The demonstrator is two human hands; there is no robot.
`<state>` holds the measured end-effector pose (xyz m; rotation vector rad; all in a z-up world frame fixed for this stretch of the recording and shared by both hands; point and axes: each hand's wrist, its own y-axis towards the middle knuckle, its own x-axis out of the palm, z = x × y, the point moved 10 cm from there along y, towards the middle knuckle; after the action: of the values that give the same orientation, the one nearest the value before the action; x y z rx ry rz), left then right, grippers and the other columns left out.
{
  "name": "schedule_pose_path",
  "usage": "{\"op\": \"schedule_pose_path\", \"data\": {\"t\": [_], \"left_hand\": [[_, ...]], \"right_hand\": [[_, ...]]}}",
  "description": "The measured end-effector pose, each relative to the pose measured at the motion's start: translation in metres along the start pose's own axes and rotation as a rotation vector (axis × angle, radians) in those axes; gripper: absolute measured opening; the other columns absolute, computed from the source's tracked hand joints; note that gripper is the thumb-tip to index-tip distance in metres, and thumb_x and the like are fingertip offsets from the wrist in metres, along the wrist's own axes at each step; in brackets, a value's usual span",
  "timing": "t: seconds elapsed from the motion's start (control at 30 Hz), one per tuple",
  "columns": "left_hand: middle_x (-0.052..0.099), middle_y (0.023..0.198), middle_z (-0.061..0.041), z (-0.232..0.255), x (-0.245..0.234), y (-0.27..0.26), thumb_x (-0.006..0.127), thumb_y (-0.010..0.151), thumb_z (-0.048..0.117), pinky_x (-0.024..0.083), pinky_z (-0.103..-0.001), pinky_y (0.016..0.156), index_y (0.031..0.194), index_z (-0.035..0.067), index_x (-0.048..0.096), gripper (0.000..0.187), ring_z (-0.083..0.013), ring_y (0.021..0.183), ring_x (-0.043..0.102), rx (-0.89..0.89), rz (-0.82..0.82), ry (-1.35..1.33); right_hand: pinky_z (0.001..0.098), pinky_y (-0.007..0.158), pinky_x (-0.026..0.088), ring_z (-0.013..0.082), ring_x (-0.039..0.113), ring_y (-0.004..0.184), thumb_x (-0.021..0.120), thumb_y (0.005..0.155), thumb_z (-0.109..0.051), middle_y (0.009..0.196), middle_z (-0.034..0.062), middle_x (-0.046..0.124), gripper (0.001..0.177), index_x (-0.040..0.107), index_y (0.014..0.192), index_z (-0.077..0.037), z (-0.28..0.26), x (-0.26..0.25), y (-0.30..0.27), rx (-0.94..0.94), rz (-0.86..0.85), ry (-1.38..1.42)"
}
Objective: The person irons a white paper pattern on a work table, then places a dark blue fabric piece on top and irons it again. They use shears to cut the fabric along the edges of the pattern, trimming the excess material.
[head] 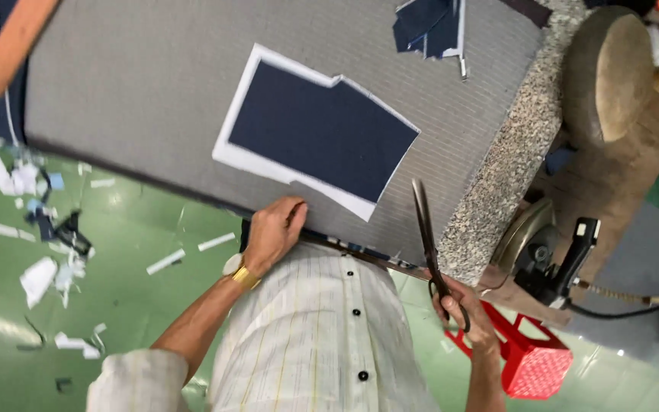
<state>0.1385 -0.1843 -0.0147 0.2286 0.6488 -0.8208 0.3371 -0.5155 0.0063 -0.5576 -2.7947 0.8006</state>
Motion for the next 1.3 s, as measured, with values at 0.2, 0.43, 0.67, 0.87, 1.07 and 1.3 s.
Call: {"op": "schedule_pose_path", "data": {"t": [0.2, 0.43, 0.67, 0.87, 1.07, 1.3], "left_hand": [[0.076, 0.096, -0.018, 0.037, 0.062, -0.012, 0.057, 0.103, 0.022, 0.061, -0.046, 0.070, 0.114, 0.003, 0.069, 0.025, -0.0355, 0.078, 0.074, -0.200, 0.017, -0.122], [0.076, 0.085, -0.013, 0.028, 0.108, -0.050, 0.061, 0.102, 0.027, 0.058, -0.043, 0.068, 0.108, 0.007, 0.071, 0.024, -0.0333, 0.078, 0.075, -0.472, 0.126, -0.232], [0.076, 0.072, -0.008, 0.036, 0.140, -0.057, 0.065, 0.097, 0.027, 0.057, -0.029, 0.053, 0.097, 0.003, 0.073, 0.025, -0.0178, 0.056, 0.073, -0.755, 0.150, -0.610], [0.075, 0.076, -0.015, 0.041, 0.153, -0.052, 0.068, 0.097, 0.028, 0.058, -0.028, 0.045, 0.099, -0.005, 0.071, 0.034, -0.0173, 0.053, 0.071, -0.846, 0.132, -0.835], [0.074, 0.077, -0.017, 0.046, 0.154, -0.050, 0.070, 0.095, 0.031, 0.058, -0.024, 0.045, 0.104, -0.008, 0.068, 0.040, -0.0159, 0.052, 0.069, -0.903, 0.166, -0.917], [0.074, 0.076, -0.020, 0.038, 0.161, -0.042, 0.066, 0.098, 0.024, 0.058, -0.024, 0.043, 0.104, -0.009, 0.066, 0.034, -0.0184, 0.051, 0.069, -0.880, 0.249, -0.986]], "right_hand": [[0.0281, 0.042, 0.040, 0.0140, 0.049, 0.047, 0.070, 0.081, -0.052, 0.058, 0.0072, 0.053, 0.081, 0.059, 0.141, 0.000, 0.028, -0.075, 0.010, 0.242, -0.240, -0.201], [0.0272, 0.032, 0.044, 0.0161, 0.060, 0.034, 0.069, 0.090, -0.028, 0.047, 0.0146, 0.064, 0.055, 0.064, 0.131, 0.009, 0.020, -0.084, 0.042, 0.288, -0.509, -0.238], [0.0282, 0.031, 0.046, 0.0192, 0.060, 0.035, 0.070, 0.089, -0.015, 0.047, 0.0165, 0.063, 0.049, 0.064, 0.130, 0.010, 0.000, -0.076, 0.074, 0.399, -0.581, -0.388], [0.0272, 0.031, 0.040, 0.0186, 0.056, 0.033, 0.071, 0.090, -0.020, 0.047, 0.0145, 0.062, 0.050, 0.063, 0.132, 0.007, 0.009, -0.075, 0.090, 0.362, -0.604, -0.514], [0.0260, 0.033, 0.044, 0.0184, 0.057, 0.036, 0.071, 0.092, -0.022, 0.049, 0.0132, 0.061, 0.055, 0.059, 0.134, 0.011, 0.012, -0.070, 0.095, 0.368, -0.613, -0.457], [0.0249, 0.034, 0.046, 0.0170, 0.059, 0.043, 0.072, 0.092, -0.023, 0.054, 0.0085, 0.056, 0.056, 0.059, 0.135, 0.010, 0.000, -0.062, 0.098, 0.369, -0.590, -0.476]]}}
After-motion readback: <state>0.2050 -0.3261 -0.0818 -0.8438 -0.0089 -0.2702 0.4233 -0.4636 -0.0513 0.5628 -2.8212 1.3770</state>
